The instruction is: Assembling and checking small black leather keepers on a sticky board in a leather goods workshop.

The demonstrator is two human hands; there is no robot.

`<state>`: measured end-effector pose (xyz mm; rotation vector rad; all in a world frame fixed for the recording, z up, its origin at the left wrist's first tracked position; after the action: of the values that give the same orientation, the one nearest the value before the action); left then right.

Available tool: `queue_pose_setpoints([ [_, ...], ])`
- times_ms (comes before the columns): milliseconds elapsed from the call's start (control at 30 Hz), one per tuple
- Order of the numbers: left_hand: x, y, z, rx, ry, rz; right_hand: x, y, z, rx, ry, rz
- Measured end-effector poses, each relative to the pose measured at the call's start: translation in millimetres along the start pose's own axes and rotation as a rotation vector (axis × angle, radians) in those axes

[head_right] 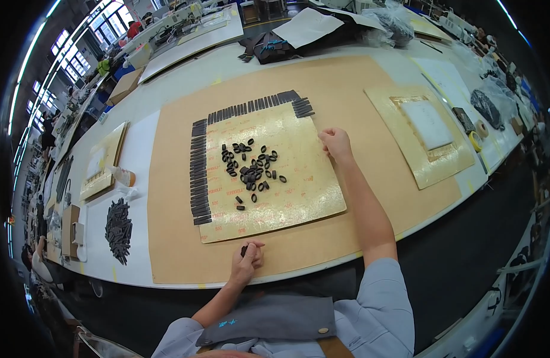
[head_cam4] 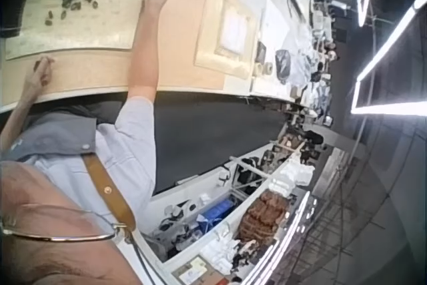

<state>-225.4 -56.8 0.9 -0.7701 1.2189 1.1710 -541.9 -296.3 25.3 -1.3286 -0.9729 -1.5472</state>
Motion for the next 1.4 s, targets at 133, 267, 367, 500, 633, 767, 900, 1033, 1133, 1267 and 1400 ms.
queue_pose_setpoints([
  [133,2,-4,0,-0.031,-0.017,0.066,-13,14,-36,0.027,-0.064,0.001],
  [267,4,-11,-4,-0.076,-0.050,0.103,-3,23,-29,-0.098,-0.454,0.298],
  [367,0,-9,-6,-0.064,-0.058,0.124,24,26,9,0.013,-0.508,0.427],
  [500,-1,-11,-9,-0.073,-0.056,0.122,45,35,72,0.215,-0.308,0.437],
  [633,3,-12,-8,-0.101,-0.014,0.282,30,61,188,0.651,-0.094,0.229],
  [767,-4,-2,-9,-0.113,0.115,0.378,-12,106,261,0.746,-0.052,0.213],
  [900,-3,15,-7,-0.033,0.118,0.443,-43,125,276,0.635,0.014,-0.031],
  [1033,1,14,-3,-0.027,0.106,0.395,-49,124,279,0.602,0.039,-0.021],
  [1133,-2,12,-5,-0.035,0.144,0.254,-46,123,280,0.542,0.024,-0.031],
  [1267,-7,14,-3,-0.047,0.115,0.130,-57,118,282,0.461,0.103,-0.098],
  [1400,-3,-3,0,-0.182,0.020,0.124,-54,109,273,0.410,0.251,-0.303],
])
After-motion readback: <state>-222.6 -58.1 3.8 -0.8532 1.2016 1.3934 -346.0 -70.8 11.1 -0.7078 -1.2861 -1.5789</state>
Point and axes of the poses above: each hand's wrist, its own z-axis away from the middle knuckle, its own y-axis out of the palm, x = y × z, the point moved 7 cm from there along -z, towards the middle knuckle, and after that the axes turned 15 degrees about -z, right-handed, at the moved point
